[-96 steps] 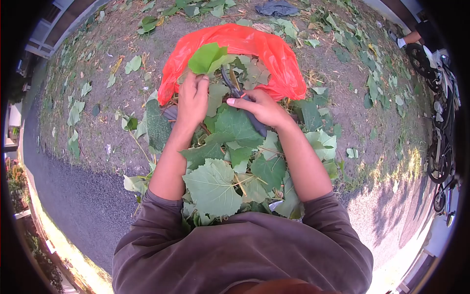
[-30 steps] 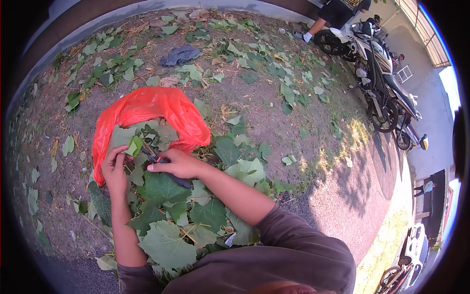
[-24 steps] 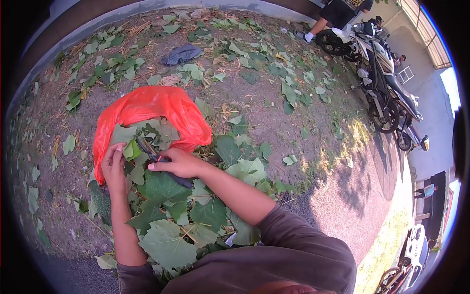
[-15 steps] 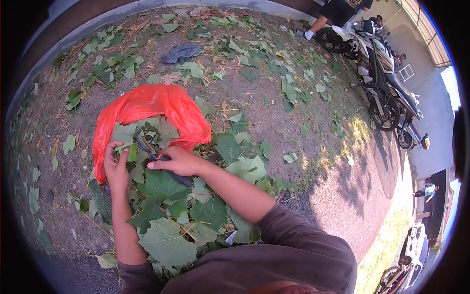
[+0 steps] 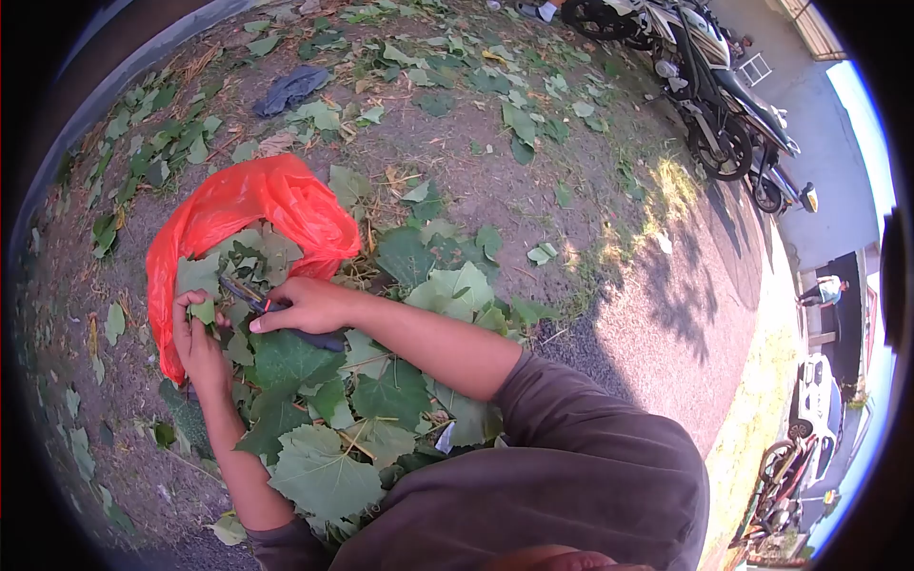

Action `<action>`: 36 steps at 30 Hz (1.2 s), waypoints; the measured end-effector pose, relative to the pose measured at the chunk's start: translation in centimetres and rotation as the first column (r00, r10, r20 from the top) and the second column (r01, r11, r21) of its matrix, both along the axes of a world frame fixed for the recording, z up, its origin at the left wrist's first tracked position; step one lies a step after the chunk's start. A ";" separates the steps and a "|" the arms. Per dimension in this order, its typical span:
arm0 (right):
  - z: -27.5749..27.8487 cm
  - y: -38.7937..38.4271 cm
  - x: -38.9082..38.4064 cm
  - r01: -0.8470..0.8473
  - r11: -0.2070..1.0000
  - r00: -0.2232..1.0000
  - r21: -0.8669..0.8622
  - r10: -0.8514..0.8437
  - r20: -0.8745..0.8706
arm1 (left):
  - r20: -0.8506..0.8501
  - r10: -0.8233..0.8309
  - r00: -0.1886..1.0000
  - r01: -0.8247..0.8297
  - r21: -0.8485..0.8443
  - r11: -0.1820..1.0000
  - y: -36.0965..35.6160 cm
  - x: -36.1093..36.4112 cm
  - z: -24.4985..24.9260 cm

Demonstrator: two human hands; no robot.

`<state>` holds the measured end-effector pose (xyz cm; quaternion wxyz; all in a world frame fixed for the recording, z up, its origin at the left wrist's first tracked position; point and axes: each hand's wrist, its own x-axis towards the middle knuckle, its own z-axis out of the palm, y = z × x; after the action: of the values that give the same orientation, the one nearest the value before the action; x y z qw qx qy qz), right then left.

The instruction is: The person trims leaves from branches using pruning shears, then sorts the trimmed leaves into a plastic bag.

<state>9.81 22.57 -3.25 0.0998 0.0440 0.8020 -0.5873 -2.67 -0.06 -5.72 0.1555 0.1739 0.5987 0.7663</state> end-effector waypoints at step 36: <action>0.0 -0.8 -0.5 -0.014 0.997 0.999 -0.074 0.017 0.039 | -0.078 -0.101 0.992 0.085 -0.193 0.977 0.7 0.7 2.4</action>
<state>9.28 21.79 -3.21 0.1219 0.0456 0.7779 -0.6148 -1.94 0.60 -3.34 0.1808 0.2192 0.6664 0.6893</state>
